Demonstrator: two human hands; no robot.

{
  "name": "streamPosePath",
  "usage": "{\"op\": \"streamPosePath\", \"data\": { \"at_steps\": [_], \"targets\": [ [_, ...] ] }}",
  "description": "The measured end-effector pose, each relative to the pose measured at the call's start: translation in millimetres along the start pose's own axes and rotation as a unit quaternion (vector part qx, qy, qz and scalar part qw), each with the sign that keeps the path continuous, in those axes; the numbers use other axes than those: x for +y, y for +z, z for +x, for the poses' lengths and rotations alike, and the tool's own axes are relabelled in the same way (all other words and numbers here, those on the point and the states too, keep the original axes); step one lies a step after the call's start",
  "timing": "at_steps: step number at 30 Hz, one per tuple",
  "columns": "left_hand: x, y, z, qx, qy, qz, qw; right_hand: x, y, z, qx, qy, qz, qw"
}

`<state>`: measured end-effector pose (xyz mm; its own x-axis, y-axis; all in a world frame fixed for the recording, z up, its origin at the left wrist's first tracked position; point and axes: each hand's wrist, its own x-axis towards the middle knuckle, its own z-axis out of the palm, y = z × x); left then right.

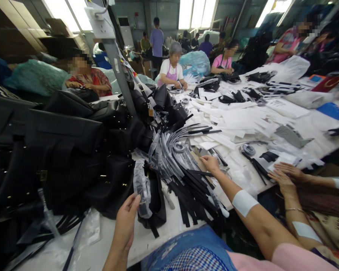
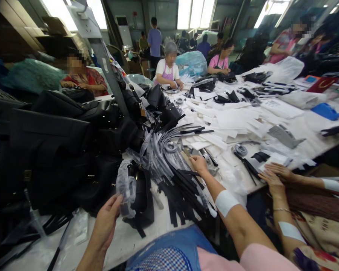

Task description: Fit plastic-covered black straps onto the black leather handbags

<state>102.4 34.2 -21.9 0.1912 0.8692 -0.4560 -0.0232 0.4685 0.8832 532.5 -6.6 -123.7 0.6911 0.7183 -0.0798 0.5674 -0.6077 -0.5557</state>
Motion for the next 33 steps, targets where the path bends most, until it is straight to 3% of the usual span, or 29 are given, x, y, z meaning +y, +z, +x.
{"op": "streamPosePath", "data": {
  "at_steps": [6, 11, 17, 25, 33],
  "targets": [
    [-1.0, -0.3, -2.7, -0.015, 0.010, -0.011, 1.000, -9.4, -7.8, -3.2, 0.016, 0.007, 0.019, 1.000],
    [-0.6, -1.7, -3.4, -0.024, 0.016, -0.023, 0.999, -28.4, -14.5, -10.1, -0.048, -0.021, 0.099, 0.994],
    [-1.8, -0.6, -4.3, -0.024, 0.029, -0.032, 0.999, -59.3, -7.5, -28.2, -0.095, -0.031, 0.161, 0.982],
    [7.2, 7.1, -12.2, 0.005, 0.022, -0.052, 0.998, -59.0, -7.9, -31.2, -0.034, -0.011, 0.055, 0.998],
    [3.2, 3.9, -14.0, -0.009, 0.057, -0.061, 0.996, -50.8, -36.0, -22.7, -0.013, -0.025, -0.036, 0.999]
  ]
}}
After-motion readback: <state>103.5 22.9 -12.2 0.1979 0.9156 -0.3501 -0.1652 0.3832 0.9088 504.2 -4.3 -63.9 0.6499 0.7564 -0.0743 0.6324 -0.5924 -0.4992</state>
